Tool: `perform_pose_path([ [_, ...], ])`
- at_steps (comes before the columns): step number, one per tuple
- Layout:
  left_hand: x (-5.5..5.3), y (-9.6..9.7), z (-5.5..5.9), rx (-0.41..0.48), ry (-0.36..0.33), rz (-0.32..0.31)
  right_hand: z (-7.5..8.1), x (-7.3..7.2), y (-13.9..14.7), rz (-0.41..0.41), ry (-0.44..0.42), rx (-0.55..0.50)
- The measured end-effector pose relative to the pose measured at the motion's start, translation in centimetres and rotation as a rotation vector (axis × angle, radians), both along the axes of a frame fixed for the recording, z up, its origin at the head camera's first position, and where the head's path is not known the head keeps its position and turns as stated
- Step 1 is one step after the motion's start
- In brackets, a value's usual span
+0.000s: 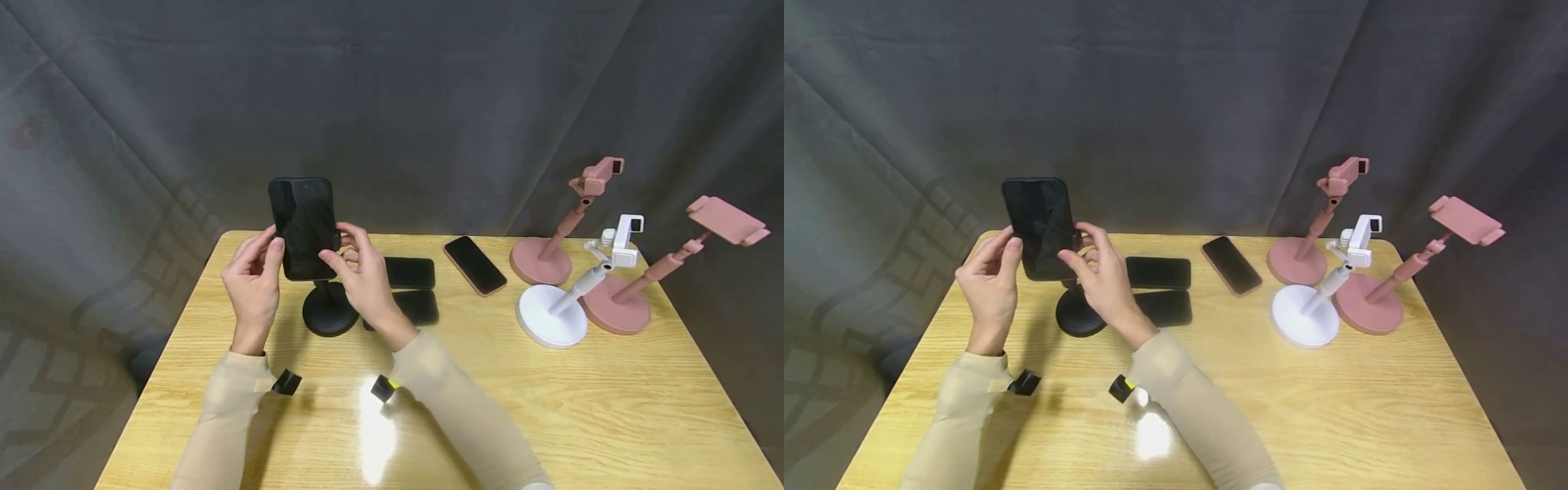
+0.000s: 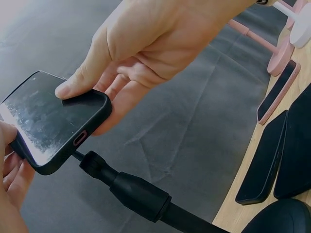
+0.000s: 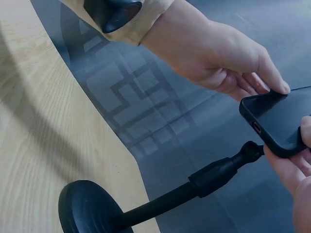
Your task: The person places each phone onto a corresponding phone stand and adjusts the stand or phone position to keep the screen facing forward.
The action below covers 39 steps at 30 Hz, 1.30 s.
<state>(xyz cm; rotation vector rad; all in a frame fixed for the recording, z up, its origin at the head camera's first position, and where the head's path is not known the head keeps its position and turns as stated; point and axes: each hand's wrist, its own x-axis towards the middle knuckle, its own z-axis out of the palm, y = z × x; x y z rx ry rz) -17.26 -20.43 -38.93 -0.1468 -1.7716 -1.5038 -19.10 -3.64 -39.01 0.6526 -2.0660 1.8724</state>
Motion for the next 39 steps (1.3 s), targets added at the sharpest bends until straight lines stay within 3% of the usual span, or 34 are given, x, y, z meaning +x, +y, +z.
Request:
perform_pose_path([
  [13,0.0,0.1,0.1,-0.015,0.017,0.009,-0.4,0.2,-0.3,-0.021,0.012,0.002],
  [23,0.0,0.5,-0.2,-0.016,0.055,0.009,-0.3,0.3,-0.1,0.013,-0.05,-0.013],
  [29,0.4,0.6,-0.3,-0.047,0.041,0.002,-0.3,0.1,0.3,0.083,-0.101,-0.043],
  [33,0.7,0.5,-0.5,-0.094,0.03,0.013,-0.6,0.1,0.6,0.173,-0.112,-0.084],
  [39,1.2,0.8,-0.7,-0.098,0.028,0.016,-1.3,0.5,1.6,0.28,-0.156,-0.096],
])
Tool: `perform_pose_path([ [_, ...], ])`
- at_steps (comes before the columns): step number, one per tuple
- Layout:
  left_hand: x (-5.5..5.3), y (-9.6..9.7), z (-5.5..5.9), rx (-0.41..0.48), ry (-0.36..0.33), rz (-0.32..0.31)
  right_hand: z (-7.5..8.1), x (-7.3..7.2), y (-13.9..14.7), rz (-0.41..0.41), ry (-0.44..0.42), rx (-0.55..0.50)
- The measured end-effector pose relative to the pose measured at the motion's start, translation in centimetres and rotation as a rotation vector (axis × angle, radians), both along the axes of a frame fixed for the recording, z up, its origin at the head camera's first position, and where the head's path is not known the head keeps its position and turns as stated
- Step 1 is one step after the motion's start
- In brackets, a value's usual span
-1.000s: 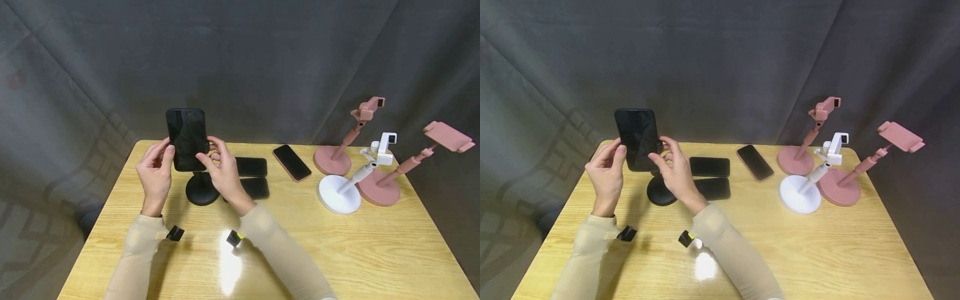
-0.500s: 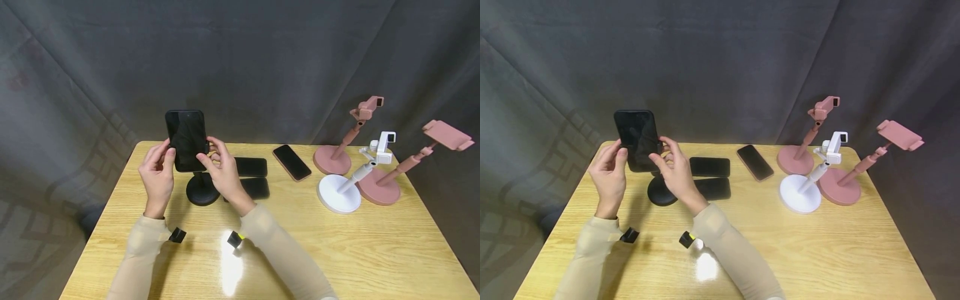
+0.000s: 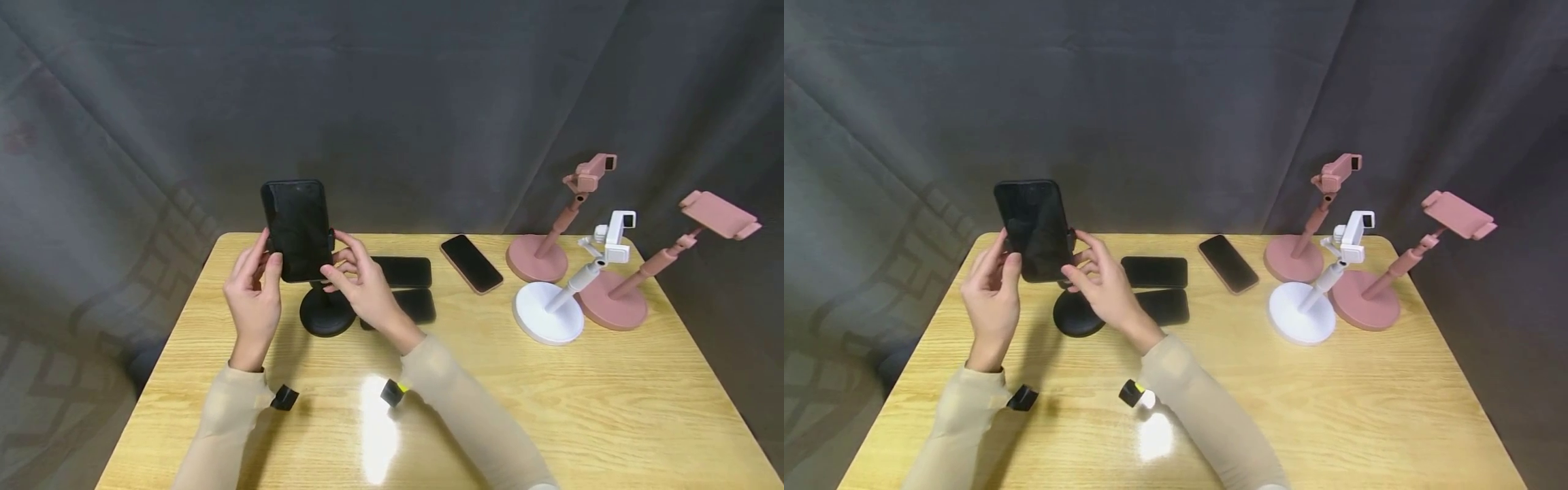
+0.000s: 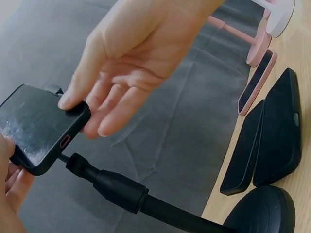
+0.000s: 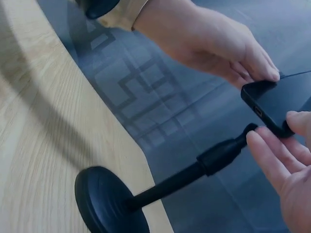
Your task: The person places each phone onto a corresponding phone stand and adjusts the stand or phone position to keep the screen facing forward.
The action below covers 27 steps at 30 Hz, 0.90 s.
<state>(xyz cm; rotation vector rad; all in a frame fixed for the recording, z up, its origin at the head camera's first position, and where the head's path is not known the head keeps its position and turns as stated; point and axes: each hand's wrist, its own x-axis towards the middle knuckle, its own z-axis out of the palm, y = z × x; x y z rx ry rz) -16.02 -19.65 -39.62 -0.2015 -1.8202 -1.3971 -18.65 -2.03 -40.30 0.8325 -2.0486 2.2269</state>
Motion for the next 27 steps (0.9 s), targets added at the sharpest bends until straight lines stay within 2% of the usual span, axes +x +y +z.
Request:
perform_pose_path([
  [4,0.5,0.1,-0.2,-0.007,0.008,0.028,-0.6,0.2,1.3,0.022,-0.022,0.022],
  [9,1.1,0.2,-0.7,0.007,0.054,0.092,-1.5,0.7,3.3,0.02,-0.043,0.075],
  [15,2.1,0.3,-1.5,-0.042,0.092,0.14,-2.8,1.7,5.6,-0.005,-0.07,0.139],
  [24,3.7,0.9,-3.0,-0.119,0.203,0.15,-4.9,3.0,9.2,-0.038,-0.148,0.2],
  [27,4.3,1.1,-3.5,-0.161,0.216,0.137,-5.4,3.2,10.3,-0.057,-0.161,0.228],
])
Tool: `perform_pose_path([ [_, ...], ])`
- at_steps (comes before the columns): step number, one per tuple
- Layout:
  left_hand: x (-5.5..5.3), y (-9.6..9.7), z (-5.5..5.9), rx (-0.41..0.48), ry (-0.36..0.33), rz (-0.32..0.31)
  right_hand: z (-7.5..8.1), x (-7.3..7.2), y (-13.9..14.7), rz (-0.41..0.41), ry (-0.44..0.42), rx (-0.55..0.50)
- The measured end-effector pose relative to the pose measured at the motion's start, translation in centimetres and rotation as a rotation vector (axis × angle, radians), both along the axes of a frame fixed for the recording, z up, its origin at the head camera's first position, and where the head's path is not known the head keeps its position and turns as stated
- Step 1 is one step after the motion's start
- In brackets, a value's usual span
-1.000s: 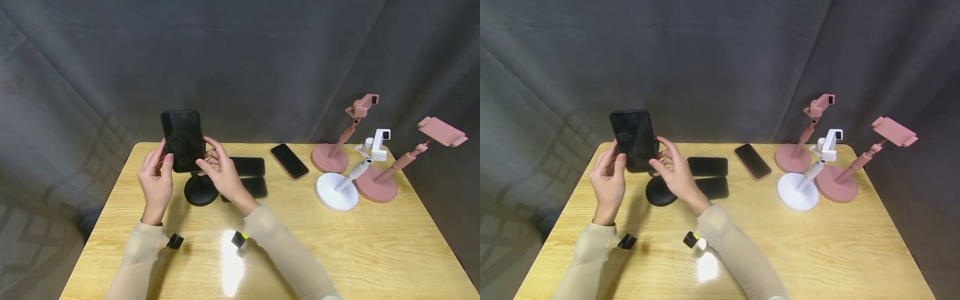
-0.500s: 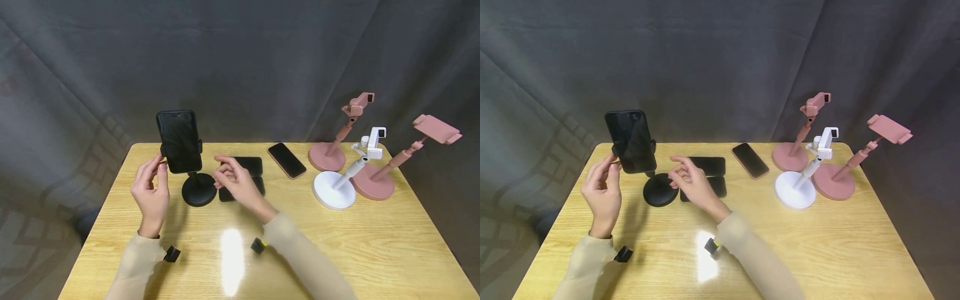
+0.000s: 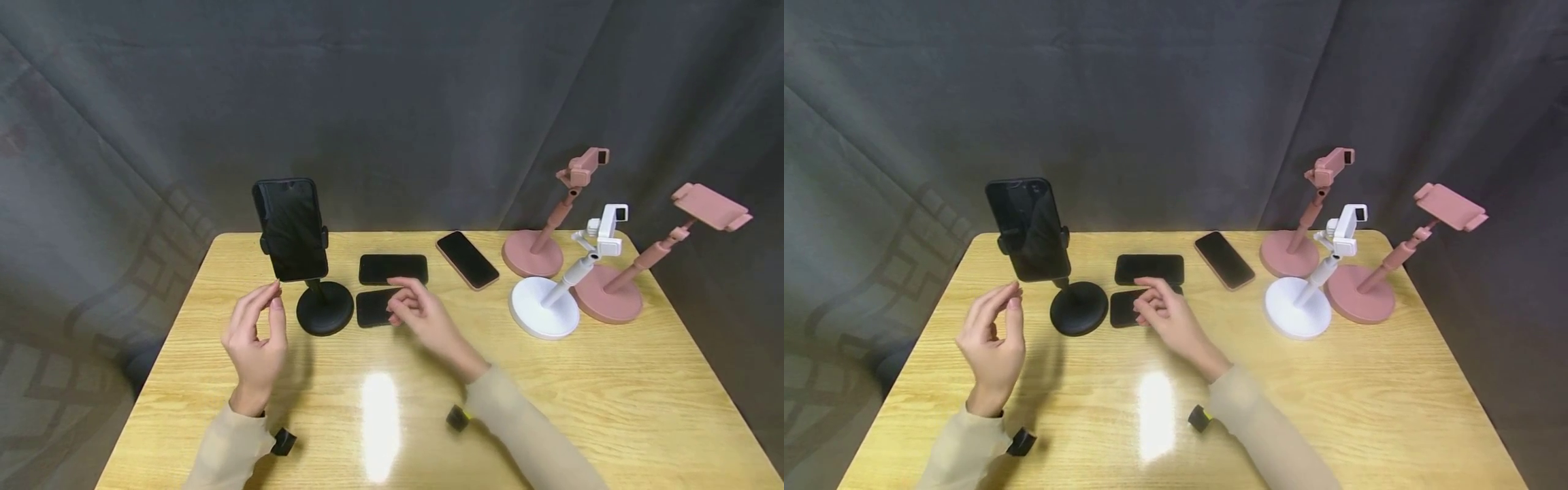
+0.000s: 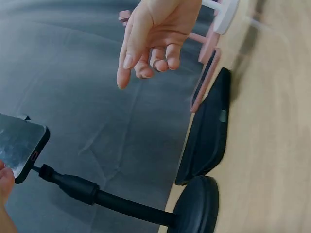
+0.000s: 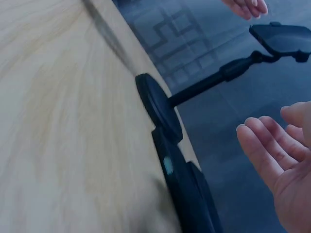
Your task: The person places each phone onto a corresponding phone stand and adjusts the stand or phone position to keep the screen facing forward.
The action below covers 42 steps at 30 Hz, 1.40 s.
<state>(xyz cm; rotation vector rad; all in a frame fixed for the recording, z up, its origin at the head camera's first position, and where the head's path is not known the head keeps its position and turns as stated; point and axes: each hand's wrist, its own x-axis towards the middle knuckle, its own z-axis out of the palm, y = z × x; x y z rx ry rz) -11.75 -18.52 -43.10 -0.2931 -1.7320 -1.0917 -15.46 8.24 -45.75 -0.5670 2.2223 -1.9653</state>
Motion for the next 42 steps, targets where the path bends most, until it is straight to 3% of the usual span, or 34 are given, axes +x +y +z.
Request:
perform_pose_path([
  [7,0.5,0.6,-1.4,-0.059,0.02,-0.041,-1.2,0.4,1.6,-0.011,-0.029,0.029],
  [12,1.0,1.3,-2.5,-0.09,-0.005,-0.093,-2.2,0.8,2.6,-0.021,-0.023,0.064],
  [22,2.0,2.5,-3.9,-0.21,-0.2,-0.245,-4.2,1.8,4.6,-0.046,-0.008,0.1],
  [26,2.2,3.0,-4.5,-0.266,-0.247,-0.298,-4.5,2.1,5.2,-0.06,0.002,0.123],
  [34,2.5,3.9,-5.8,-0.345,-0.342,-0.359,-5.2,2.6,6.1,-0.077,-0.043,0.116],
  [42,2.8,5.2,-6.8,-0.54,-0.434,-0.378,-5.5,3.1,6.9,-0.106,-0.064,0.143],
])
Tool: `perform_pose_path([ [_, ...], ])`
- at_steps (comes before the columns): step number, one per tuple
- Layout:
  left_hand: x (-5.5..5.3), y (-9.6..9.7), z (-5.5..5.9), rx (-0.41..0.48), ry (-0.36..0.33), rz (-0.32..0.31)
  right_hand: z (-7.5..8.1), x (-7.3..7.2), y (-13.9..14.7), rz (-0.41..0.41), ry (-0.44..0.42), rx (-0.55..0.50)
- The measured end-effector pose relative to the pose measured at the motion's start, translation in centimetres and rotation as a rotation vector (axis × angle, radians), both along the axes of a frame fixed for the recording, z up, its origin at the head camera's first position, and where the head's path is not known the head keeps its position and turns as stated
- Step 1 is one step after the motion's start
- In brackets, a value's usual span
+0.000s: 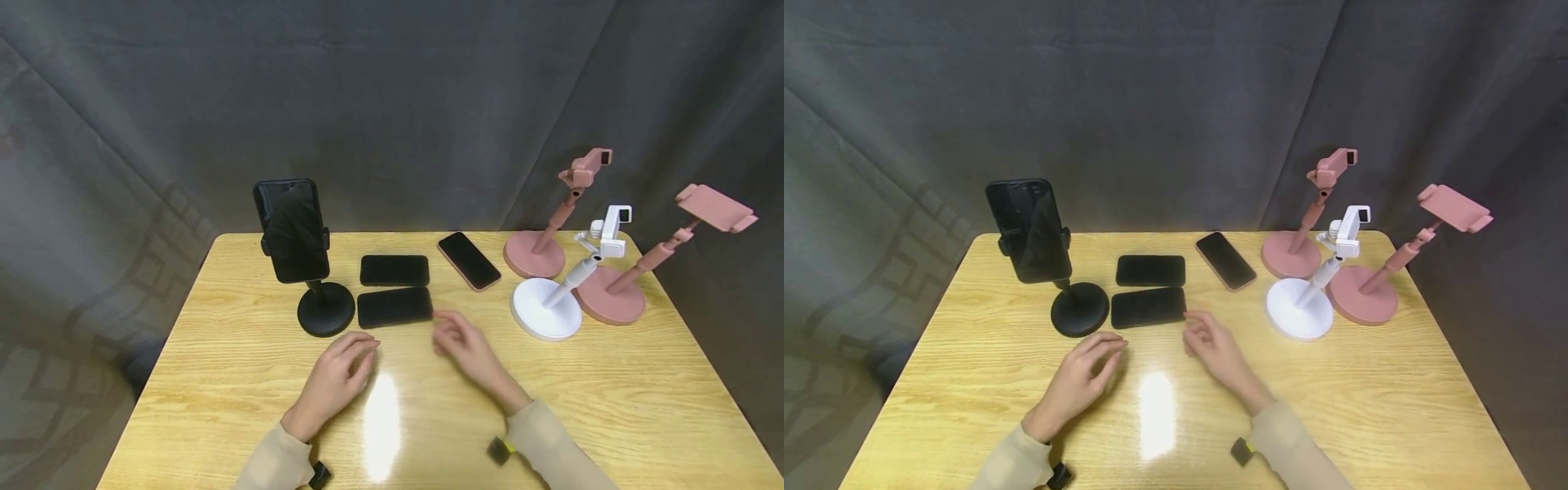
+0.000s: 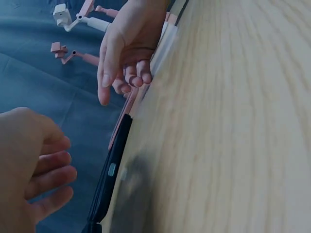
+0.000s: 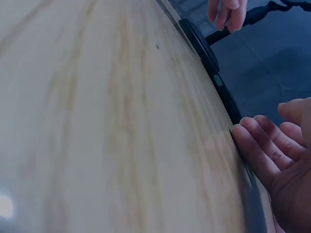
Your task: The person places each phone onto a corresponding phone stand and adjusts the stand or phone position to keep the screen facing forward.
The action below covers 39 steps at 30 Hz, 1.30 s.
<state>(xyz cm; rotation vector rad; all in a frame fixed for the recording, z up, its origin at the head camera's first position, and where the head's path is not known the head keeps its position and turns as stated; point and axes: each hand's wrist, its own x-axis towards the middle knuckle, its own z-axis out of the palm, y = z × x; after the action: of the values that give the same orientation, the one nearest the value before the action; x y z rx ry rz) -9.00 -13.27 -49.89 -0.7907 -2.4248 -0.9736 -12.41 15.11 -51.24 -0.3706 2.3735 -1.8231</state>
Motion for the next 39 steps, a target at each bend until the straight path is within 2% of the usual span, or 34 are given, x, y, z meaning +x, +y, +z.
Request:
perform_pose_path([
  [6,0.3,0.9,-0.4,-0.07,-0.035,-0.006,0.5,0.3,1.0,-0.038,0.0,0.022],
  [12,0.9,2.0,-0.9,-0.115,-0.051,-0.076,0.9,0.3,2.4,-0.094,0.018,0.01],
  [22,1.3,3.9,-0.9,-0.162,-0.07,-0.11,1.0,0.2,5.2,-0.213,0.121,-0.101],
  [26,1.5,4.6,-0.5,-0.173,-0.146,-0.142,1.6,0.1,5.9,-0.341,0.147,-0.211],
  [30,1.7,5.3,-0.2,-0.173,-0.194,-0.167,2.3,-0.2,6.6,-0.554,0.209,-0.371],
  [32,1.7,5.7,-0.1,-0.175,-0.199,-0.177,2.4,-0.5,7.1,-0.668,0.274,-0.403],
  [35,1.6,6.2,-0.1,-0.182,-0.202,-0.191,2.6,-0.9,8.1,-0.796,0.354,-0.381],
  [39,1.5,7.1,0.1,-0.178,-0.198,-0.209,3.5,-0.8,8.7,-0.907,0.409,-0.297],
])
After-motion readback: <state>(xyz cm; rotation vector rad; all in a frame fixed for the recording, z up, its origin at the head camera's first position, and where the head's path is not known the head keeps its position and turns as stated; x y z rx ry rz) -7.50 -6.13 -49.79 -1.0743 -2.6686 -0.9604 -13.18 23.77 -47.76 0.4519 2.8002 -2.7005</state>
